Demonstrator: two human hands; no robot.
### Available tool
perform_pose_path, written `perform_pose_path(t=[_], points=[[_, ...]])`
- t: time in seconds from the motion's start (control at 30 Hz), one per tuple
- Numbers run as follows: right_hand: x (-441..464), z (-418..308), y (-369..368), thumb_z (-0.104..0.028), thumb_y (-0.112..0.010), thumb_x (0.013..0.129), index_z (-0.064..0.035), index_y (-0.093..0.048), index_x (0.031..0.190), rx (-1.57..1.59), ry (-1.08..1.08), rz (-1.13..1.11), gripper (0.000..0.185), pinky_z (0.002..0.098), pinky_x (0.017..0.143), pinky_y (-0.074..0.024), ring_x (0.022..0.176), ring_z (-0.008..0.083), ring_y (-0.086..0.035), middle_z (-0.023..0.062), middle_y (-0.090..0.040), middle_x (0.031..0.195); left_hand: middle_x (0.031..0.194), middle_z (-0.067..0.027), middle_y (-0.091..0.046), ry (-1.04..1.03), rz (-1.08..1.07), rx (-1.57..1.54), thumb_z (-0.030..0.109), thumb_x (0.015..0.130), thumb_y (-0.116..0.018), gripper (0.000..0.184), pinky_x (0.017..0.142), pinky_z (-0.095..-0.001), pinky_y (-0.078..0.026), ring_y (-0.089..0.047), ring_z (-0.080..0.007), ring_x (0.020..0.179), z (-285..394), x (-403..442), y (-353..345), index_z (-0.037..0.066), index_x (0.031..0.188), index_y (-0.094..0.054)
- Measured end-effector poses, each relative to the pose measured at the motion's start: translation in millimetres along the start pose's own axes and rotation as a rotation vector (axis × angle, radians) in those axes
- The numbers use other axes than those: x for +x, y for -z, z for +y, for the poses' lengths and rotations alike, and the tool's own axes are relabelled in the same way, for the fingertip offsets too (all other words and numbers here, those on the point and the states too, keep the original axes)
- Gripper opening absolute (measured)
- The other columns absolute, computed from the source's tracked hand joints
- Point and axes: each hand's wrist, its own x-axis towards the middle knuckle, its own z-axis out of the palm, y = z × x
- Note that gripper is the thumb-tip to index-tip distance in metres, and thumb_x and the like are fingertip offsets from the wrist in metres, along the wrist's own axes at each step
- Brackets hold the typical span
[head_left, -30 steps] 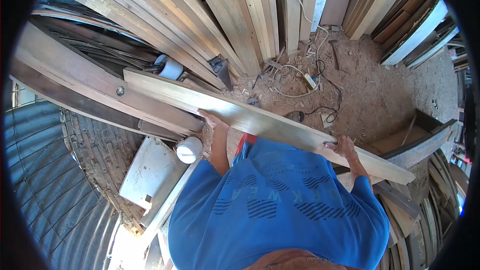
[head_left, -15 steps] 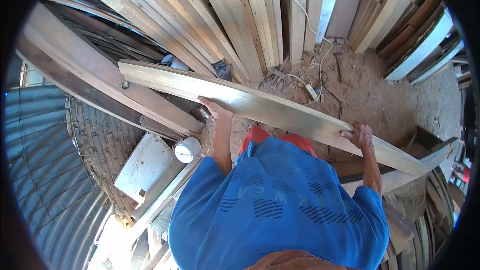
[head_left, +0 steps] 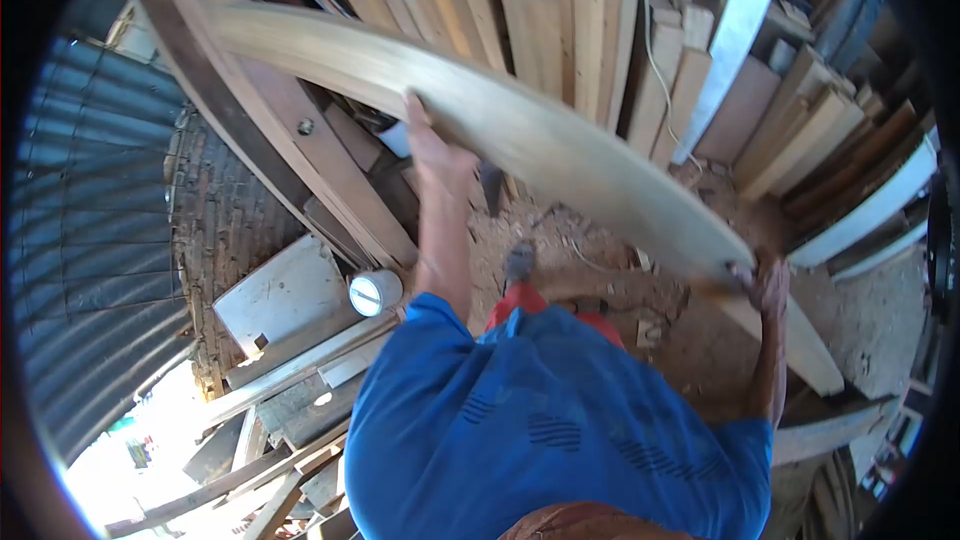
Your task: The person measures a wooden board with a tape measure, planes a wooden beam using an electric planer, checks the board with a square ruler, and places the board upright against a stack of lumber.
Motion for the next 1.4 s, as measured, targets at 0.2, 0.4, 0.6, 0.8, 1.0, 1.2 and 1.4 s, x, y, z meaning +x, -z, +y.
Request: perform_pose_path(t=[0.2,0.4,0.6,0.8,1.0,1.2,1.4], points=[[34.8,-72.0,17.3,-0.084,-0.067,0.073,0.0009,-0.065,0.08,0.224,0.07,0.048,0.085,0.0474,0.06,-0.0497,0.059,0.0352,-0.064,0.0169,-0.059,0.061,0.146,-0.0209,-0.046,-0.301,-0.287,0.102,0.056,0.098,-0.058,0.079,0.111,-0.0576,-0.043,-0.048,-0.0389,0.135,-50.2,-49.3,-2.9,0.004,0.151,-0.034],[59.8,-155.2,-1.7,-0.085,-0.065,0.075,-0.0008,-0.062,0.077,0.396,0.144,0.12,0.084,0.0465,0.059,-0.0497,0.055,0.0315,-0.062,0.0132,-0.057,0.057,0.143,-0.0232,-0.043,-0.386,-0.288,0.207,0.067,0.097,-0.053,0.093,0.109,-0.0508,-0.045,-0.047,-0.0337,0.135,-11.6,-70.8,-32.7,-0.004,0.152,-0.028],[81.4,-268.2,30.9,-0.082,-0.062,0.081,-0.0015,-0.064,0.081,0.546,0.26,0.12,0.081,0.0436,0.057,-0.0507,0.056,0.0275,-0.064,0.0126,-0.057,0.057,0.118,-0.019,-0.063,-0.948,-0.39,0.207,0.048,0.096,-0.066,0.071,0.104,-0.0455,-0.051,-0.063,-0.0305,0.117,122.4,-46.1,-81.5,-0.007,0.136,-0.05],[103.1,-378.0,35.2,-0.082,-0.059,0.084,0.0034,-0.068,0.092,0.747,0.383,0.241,0.087,0.0379,0.052,-0.052,0.056,0.0217,-0.066,0.0116,-0.062,0.059,0.106,-0.0129,-0.066,-1.095,-0.627,0.339,0.042,0.091,-0.074,0.059,0.086,-0.0407,-0.058,-0.066,-0.0263,0.105,261.3,-8.2,-89.5,-0.001,0.127,-0.057],[124.5,-453.9,16.8,-0.077,-0.063,0.086,0.0071,-0.068,0.105,0.923,0.441,0.264,0.086,0.0379,0.059,-0.0575,0.068,0.0228,-0.073,0.0151,-0.071,0.07,0.113,-0.0147,-0.061,-1.139,-0.648,0.405,0.047,0.089,-0.074,0.069,0.092,-0.0424,-0.053,-0.061,-0.0279,0.111,317.7,17.6,-80.6,-0.002,0.131,-0.052],[144.8,-481.7,-24.5,-0.077,-0.063,0.086,0.0071,-0.067,0.108,1.025,0.453,0.283,0.087,0.0378,0.063,-0.058,0.073,0.0231,-0.074,0.0171,-0.072,0.077,0.119,-0.0165,-0.056,-1.122,-0.597,0.449,0.052,0.086,-0.074,0.079,0.097,-0.0442,-0.048,-0.056,-0.0295,0.117,316.5,33.3,-66.6,-0.003,0.135,-0.047],[168.9,-476.6,-69.6,-0.079,-0.061,0.085,0.0092,-0.066,0.109,1.017,0.443,0.338,0.092,0.0397,0.07,-0.0586,0.08,0.0261,-0.074,0.0178,-0.074,0.085,0.126,-0.0182,-0.051,-1.07,-0.495,0.503,0.057,0.084,-0.074,0.089,0.103,-0.0459,-0.043,-0.051,-0.0311,0.123,278.9,46.4,-60.3,-0.004,0.139,-0.042]])
